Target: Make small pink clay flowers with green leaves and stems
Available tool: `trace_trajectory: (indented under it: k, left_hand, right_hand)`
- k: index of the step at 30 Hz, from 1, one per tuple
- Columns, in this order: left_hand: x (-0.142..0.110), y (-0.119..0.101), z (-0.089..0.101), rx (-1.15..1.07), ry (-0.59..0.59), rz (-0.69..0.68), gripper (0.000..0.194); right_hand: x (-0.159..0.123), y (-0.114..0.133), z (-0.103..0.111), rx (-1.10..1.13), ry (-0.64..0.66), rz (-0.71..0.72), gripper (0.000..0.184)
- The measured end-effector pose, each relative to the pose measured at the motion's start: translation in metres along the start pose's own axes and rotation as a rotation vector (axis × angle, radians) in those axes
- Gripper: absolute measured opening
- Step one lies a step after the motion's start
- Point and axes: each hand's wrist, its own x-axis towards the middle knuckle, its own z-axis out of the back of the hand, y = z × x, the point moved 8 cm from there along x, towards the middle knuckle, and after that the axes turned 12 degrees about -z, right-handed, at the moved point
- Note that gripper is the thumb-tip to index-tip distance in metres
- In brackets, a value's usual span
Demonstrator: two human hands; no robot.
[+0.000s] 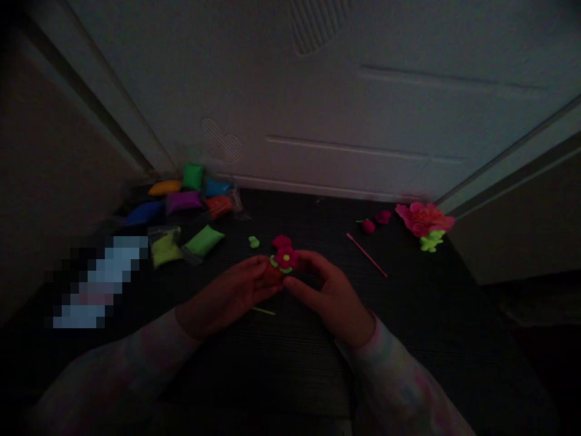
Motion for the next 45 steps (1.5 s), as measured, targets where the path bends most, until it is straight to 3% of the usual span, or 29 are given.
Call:
trace_trajectory:
  k: [5,13,20,45]
  left_hand:
    - [-0.001,0.002,-0.004,-0.051,0.064,-0.015,0.008]
    - [-0.003,0.004,-0.008,-0.038,0.099,0.000,0.010]
    - [-0.004,0.002,-0.006,0.010,0.086,-0.026,0.023]
    - [0.000,0.002,-0.004,0.066,0.069,-0.061,0.027]
  right_hand:
    - [-0.002,0.001,-0.008,0.077,0.063,-0.019,0.028]
    - [-0.001,-0.003,-0.009,0.095,0.033,-0.079,0.024]
    - [-0.005,0.008,0.005,0.036,-0.135,0.045,0.007]
    - [-0.002,-0.008,0.004,0.127,-0.100,-0.115,0.011]
